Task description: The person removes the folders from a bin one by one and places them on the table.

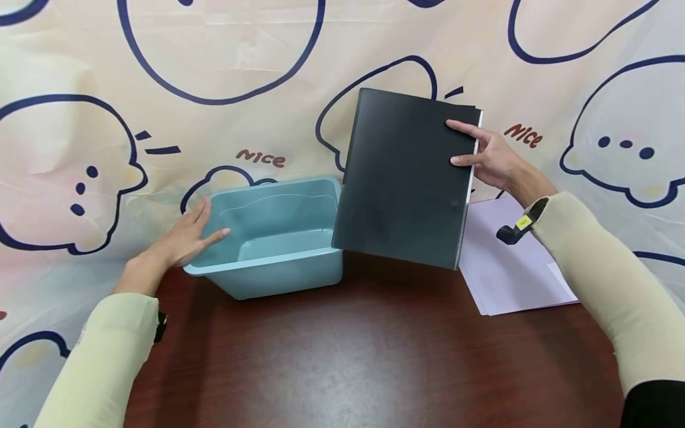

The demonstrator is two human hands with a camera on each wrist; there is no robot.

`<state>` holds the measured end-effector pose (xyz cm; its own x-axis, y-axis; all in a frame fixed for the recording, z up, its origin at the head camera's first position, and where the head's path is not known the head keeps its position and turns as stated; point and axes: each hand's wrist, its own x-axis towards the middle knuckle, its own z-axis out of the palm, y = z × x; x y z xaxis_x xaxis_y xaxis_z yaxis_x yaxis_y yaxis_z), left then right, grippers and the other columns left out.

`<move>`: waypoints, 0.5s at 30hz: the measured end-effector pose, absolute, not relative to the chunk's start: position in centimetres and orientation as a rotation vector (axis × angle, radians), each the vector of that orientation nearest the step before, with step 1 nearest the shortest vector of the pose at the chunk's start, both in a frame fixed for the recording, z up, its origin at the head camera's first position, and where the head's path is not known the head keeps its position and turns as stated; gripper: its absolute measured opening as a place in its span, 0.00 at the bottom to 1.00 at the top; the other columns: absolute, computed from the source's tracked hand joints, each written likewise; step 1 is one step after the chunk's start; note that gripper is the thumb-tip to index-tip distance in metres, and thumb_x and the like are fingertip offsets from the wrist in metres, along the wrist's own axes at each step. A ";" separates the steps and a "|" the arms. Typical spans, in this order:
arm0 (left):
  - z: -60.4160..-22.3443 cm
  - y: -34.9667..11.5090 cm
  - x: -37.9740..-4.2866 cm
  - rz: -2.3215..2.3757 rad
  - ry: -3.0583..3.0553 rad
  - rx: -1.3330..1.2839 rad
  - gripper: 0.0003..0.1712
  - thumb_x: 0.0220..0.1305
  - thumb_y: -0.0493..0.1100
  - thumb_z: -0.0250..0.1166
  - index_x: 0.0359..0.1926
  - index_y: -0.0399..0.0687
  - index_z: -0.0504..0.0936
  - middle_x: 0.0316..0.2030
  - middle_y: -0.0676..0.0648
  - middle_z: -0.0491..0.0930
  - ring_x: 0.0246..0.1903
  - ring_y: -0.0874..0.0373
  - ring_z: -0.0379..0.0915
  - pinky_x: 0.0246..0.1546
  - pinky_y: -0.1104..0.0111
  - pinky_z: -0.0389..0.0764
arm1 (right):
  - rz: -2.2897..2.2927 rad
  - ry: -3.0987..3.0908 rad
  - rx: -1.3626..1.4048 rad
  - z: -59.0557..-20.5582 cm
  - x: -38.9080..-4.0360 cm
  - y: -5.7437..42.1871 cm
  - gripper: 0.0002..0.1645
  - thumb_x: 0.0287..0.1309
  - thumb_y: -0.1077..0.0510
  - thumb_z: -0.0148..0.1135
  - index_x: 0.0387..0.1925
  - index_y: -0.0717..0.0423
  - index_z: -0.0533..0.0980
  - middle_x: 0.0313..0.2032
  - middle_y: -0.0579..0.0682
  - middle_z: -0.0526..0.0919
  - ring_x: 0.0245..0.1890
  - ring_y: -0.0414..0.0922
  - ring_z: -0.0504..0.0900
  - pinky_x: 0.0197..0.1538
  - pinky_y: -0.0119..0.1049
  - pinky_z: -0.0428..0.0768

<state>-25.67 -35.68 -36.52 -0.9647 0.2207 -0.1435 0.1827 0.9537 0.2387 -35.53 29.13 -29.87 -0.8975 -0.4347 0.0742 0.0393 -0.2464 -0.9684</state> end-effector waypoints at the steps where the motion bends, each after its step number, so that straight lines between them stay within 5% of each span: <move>1: -36.5 -35.7 -25.7 0.333 2.937 0.302 0.59 0.78 0.72 0.47 0.83 0.41 0.25 0.83 0.35 0.22 0.81 0.26 0.26 0.75 0.27 0.39 | -2.207 1.705 -0.473 -30.1 -35.6 29.3 0.50 0.63 0.85 0.57 0.79 0.46 0.68 0.84 0.51 0.51 0.83 0.54 0.51 0.56 0.40 0.87; 4: -36.5 -35.9 -25.7 0.314 2.938 0.302 0.59 0.78 0.72 0.47 0.83 0.41 0.24 0.83 0.35 0.22 0.81 0.26 0.26 0.75 0.28 0.39 | -2.193 1.706 -0.459 -30.7 -35.7 29.9 0.50 0.63 0.85 0.56 0.80 0.45 0.66 0.84 0.52 0.50 0.82 0.53 0.54 0.56 0.40 0.87; 11: -36.4 -36.4 -25.7 0.322 2.932 0.317 0.59 0.79 0.70 0.48 0.82 0.39 0.25 0.83 0.34 0.21 0.81 0.27 0.26 0.76 0.28 0.38 | -2.125 1.722 -0.385 -32.0 -35.7 31.3 0.50 0.64 0.84 0.56 0.79 0.43 0.68 0.83 0.56 0.51 0.63 0.42 0.82 0.55 0.43 0.88; 15: -36.4 -36.7 -25.6 0.330 2.930 0.332 0.59 0.79 0.70 0.48 0.82 0.38 0.25 0.83 0.33 0.22 0.81 0.27 0.25 0.76 0.29 0.38 | -2.019 1.810 -0.353 -33.0 -35.6 31.6 0.50 0.64 0.82 0.59 0.79 0.42 0.68 0.84 0.55 0.49 0.64 0.43 0.80 0.55 0.43 0.88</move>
